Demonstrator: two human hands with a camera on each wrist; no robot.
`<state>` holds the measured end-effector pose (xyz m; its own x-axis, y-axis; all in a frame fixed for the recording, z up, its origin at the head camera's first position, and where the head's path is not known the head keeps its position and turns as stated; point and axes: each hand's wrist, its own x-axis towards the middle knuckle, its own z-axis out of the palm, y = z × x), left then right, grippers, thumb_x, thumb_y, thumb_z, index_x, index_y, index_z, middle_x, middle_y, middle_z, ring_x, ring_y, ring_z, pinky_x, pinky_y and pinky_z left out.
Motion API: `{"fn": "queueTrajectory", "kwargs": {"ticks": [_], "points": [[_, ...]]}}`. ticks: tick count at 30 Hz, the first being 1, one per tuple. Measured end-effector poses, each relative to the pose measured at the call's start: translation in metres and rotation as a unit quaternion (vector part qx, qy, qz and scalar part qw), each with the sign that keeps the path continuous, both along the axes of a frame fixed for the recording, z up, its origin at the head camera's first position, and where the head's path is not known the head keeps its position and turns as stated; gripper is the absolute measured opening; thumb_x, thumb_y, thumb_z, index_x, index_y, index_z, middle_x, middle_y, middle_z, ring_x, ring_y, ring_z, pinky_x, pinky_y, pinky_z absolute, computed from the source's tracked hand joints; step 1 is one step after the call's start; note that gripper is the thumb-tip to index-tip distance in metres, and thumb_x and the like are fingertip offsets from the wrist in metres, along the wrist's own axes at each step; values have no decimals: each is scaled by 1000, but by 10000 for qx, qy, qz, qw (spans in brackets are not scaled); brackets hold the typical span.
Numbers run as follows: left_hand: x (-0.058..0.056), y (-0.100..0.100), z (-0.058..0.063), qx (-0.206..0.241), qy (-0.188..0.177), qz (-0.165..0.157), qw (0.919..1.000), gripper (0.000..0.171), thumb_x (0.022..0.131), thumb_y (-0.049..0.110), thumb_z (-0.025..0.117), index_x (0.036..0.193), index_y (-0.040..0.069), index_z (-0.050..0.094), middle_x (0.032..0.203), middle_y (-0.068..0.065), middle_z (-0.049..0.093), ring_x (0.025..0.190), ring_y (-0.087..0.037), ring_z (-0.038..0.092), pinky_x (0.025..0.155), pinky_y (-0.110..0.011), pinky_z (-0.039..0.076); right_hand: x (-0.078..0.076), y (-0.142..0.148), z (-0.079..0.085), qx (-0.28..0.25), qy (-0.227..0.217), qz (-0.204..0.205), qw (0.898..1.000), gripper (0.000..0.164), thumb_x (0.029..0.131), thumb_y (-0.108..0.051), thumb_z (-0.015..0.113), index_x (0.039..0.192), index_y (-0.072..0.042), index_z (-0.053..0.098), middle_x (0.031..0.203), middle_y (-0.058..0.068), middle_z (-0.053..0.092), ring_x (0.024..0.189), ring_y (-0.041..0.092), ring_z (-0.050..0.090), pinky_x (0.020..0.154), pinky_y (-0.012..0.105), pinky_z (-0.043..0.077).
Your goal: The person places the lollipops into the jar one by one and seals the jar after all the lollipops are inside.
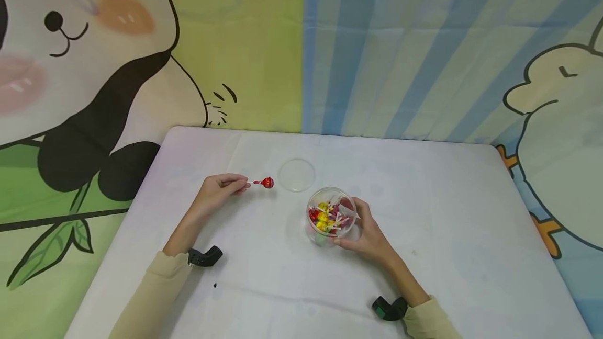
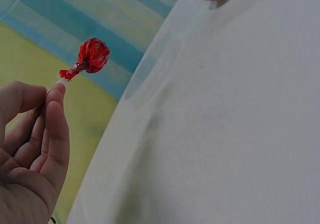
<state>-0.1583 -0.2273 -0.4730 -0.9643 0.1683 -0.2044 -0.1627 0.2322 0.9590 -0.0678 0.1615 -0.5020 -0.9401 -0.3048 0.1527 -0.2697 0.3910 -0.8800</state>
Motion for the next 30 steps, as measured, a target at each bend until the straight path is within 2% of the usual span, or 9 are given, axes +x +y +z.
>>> {"fn": "queueTrajectory", "kwargs": {"ticks": [3, 8, 12, 17, 19, 23, 26, 30], "points": [[6, 3, 10, 292, 17, -36, 9996, 42, 91, 22, 69, 118, -10, 63, 89, 11, 74, 92, -13, 72, 80, -22, 57, 0, 0, 1, -26, -27, 4, 10000, 94, 70, -14, 87, 143, -8, 28, 146, 12, 44, 137, 34, 41, 102, 55, 45], [19, 14, 31, 482, 184, -209, 9985, 41, 92, 21, 67, 115, -11, 62, 90, 10, 74, 88, -9, 72, 81, -21, 57, 0, 0, 2, -63, 13, 34, 10000, 95, 70, -13, 87, 144, -7, 27, 146, 14, 43, 138, 37, 39, 101, 56, 45], [30, 30, 50, 691, 318, -466, 9960, 38, 92, 17, 67, 113, -13, 61, 89, 9, 74, 85, -9, 71, 81, -22, 57, 1, 0, 2, -45, 37, 31, 10000, 94, 70, -14, 86, 143, -5, 27, 146, 14, 42, 138, 38, 38, 101, 57, 44], [43, 51, 67, 746, 498, -847, 9924, 27, 91, 13, 67, 108, -8, 64, 88, 8, 75, 82, -11, 71, 78, -26, 58, 0, 1, 0, -61, 96, 39, 9999, 95, 69, -12, 86, 144, -5, 27, 146, 16, 42, 138, 39, 38, 100, 59, 44], [46, 58, 72, 681, 547, -1003, 9911, 24, 91, 13, 67, 106, -5, 65, 89, 5, 75, 81, -11, 71, 78, -27, 58, -1, 1, 0, -28, 100, 30, 9999, 96, 69, -13, 86, 144, -8, 27, 146, 14, 43, 138, 38, 39, 100, 58, 45], [51, 70, 78, 589, 577, -1295, 9881, 21, 91, 16, 67, 105, 0, 67, 95, -12, 75, 81, -12, 70, 78, -27, 58, -1, 1, -1, 6, 93, 17, 10000, 96, 69, -15, 87, 144, -10, 27, 146, 13, 44, 138, 37, 39, 100, 57, 46], [52, 76, 79, 580, 574, -1443, 9862, 23, 92, 17, 66, 107, 0, 67, 100, -21, 73, 81, -13, 70, 78, -27, 58, 0, 0, 5, -11, 33, 26, 10000, 95, 70, -13, 86, 144, -7, 27, 146, 15, 43, 139, 39, 38, 101, 58, 44], [52, 82, 80, 644, 550, -1514, 9848, 24, 92, 18, 66, 107, 0, 67, 102, -22, 73, 82, -13, 70, 78, -28, 58, 1, 0, 5, -34, -40, 5, 10000, 94, 70, -14, 86, 144, -6, 27, 147, 15, 43, 140, 39, 37, 102, 58, 44]]}}
